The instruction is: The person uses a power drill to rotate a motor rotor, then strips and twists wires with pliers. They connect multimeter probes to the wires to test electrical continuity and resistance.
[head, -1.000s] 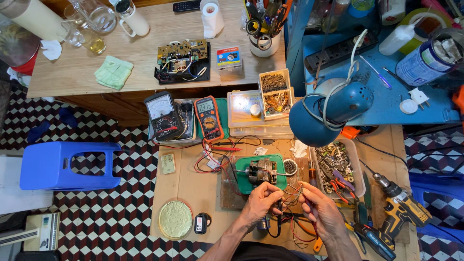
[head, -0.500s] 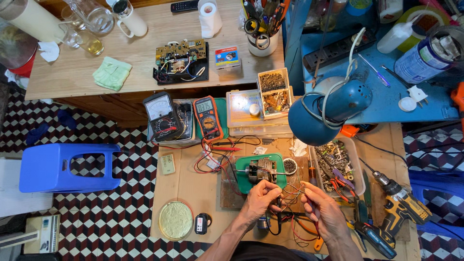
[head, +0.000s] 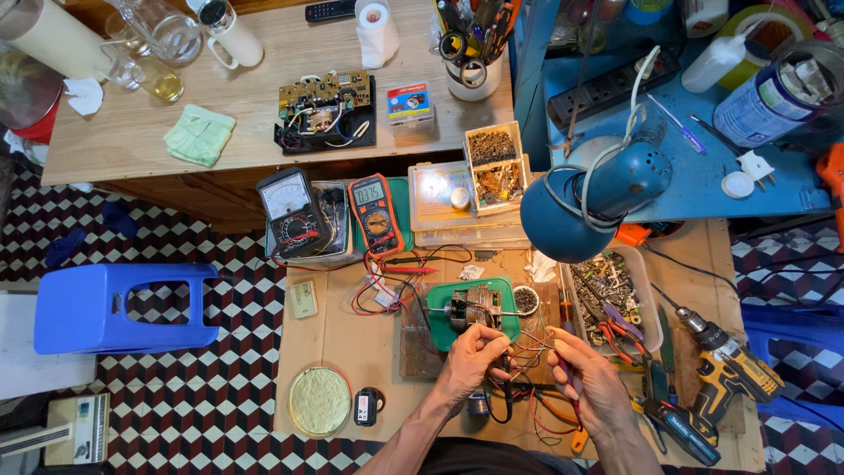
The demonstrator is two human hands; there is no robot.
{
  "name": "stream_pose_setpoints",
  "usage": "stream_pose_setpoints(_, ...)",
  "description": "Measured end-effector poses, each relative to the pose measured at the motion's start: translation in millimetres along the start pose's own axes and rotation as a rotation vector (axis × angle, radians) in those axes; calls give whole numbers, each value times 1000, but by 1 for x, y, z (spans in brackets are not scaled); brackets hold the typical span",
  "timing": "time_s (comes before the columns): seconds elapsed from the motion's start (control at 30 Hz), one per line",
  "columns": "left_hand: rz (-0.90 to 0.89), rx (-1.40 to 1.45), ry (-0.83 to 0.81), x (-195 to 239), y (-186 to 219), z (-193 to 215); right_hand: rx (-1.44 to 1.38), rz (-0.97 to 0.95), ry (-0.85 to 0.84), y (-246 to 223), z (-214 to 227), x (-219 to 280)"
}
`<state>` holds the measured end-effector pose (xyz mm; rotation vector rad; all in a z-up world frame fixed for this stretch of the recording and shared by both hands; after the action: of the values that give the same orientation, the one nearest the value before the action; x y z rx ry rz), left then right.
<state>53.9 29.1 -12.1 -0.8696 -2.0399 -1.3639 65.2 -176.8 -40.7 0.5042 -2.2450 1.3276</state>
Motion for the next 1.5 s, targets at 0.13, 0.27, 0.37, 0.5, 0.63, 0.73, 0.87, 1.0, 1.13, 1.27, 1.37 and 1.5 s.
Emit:
stream_pose_setpoints(0.13, 6, 30, -3, -5, -4, 2, -11, 2, -11, 0, -1, 1)
stream_pose_setpoints(0.27, -21, 43, -14, -12, -5, 7, 2, 0, 7, -3, -3, 3)
stream_pose_setpoints(0.37, -18, 50, -9, -14, -12, 9, -2, 0, 12, -3, -1, 9)
stream_pose_setpoints(0.5, 0, 106, -35, -12, -13, 9, 3, 5, 16, -6, -1, 16)
stream_pose_setpoints(0.63, 29, 65, -16, -5, -10, 5, -32, 6, 9, -9, -5, 23)
stream_pose_setpoints(0.73, 23, 57, -17, -6, -8, 2, -9, 22, 8, -11, -4, 25)
stream_pose_setpoints(0.87, 43, 72, -16, -8, -10, 1, -25, 30, 24, -11, -1, 30)
stream_pose_setpoints(1.0, 29, 83, -52, -9, -14, 0, -34, 30, 37, -11, 1, 31)
stream_pose_setpoints(1.13, 27, 81, -66, -8, -14, -3, -23, 28, 63, -15, 3, 34)
stream_pose_setpoints(1.27, 22, 52, -60, -5, -12, -6, -18, 38, 56, -20, 1, 37)
stream_pose_setpoints(1.37, 24, 32, -48, -3, -10, -8, 15, 41, 71, -23, 2, 38)
stream_pose_setpoints(1.5, 13, 27, -55, -2, -7, -11, 31, 45, 53, -27, 1, 38)
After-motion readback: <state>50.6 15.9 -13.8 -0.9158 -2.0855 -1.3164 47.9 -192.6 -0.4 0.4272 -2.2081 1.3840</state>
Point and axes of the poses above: each hand's wrist, its own x-axis away from the middle knuckle, its own z-axis out of the back of the hand, y = z × x, the point moved 7 cm from there along -x, towards the middle knuckle, and after that the axes turned 13 degrees about z, right-handed, at the moved point
